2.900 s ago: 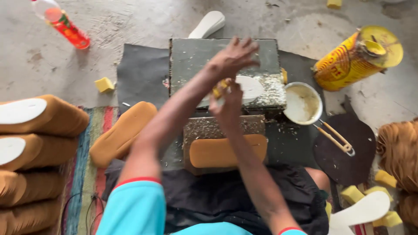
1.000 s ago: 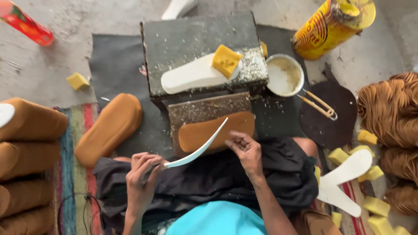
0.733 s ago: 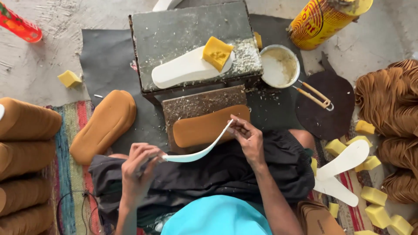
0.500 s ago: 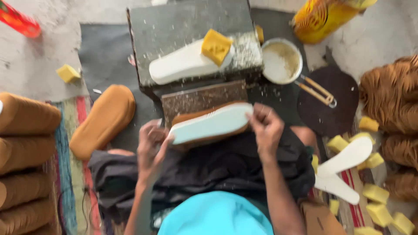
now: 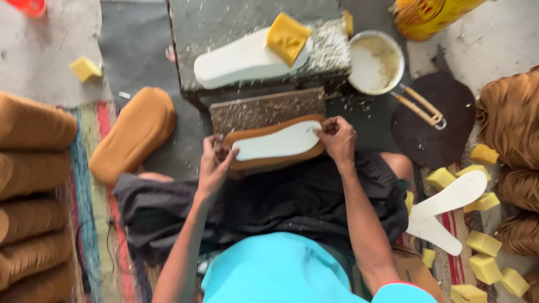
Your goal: The person applies adhesive to shoe soles and midsoles using a sponge.
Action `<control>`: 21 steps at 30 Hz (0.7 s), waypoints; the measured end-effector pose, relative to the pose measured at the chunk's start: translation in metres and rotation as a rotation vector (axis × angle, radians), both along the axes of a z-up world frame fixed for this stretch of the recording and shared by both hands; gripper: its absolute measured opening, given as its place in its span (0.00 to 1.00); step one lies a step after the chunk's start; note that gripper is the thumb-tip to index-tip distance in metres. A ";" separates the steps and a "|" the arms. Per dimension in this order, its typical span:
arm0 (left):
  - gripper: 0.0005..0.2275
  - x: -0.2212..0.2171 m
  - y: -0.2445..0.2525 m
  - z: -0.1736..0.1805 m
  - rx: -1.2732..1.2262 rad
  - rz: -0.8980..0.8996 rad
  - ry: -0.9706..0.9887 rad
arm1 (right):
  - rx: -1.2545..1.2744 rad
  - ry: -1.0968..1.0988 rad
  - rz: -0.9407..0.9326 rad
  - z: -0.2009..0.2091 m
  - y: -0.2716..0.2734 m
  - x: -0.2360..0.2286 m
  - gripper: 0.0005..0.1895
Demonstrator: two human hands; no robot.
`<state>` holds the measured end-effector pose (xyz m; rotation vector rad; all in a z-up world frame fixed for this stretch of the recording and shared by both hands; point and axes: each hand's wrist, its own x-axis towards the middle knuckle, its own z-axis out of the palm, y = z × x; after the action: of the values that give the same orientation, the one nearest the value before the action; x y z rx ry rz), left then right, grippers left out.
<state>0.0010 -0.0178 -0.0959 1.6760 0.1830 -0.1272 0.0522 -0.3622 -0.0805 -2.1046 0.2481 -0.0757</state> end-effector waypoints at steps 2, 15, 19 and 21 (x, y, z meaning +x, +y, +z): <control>0.26 0.002 0.004 -0.011 0.025 0.015 0.038 | -0.084 -0.066 0.004 0.012 0.012 -0.008 0.17; 0.24 0.006 0.006 -0.005 0.103 0.037 0.106 | -0.923 -0.163 0.573 0.028 0.044 -0.045 0.39; 0.23 0.007 0.005 -0.006 0.069 0.040 0.113 | -0.982 -0.030 0.626 0.033 0.052 -0.047 0.49; 0.23 0.005 0.003 -0.004 0.084 0.036 0.071 | -0.966 0.061 0.667 0.033 0.053 -0.048 0.49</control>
<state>0.0062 -0.0148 -0.0996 1.7518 0.2753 -0.1539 0.0041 -0.3091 -0.0478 -3.0308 -0.5826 0.3300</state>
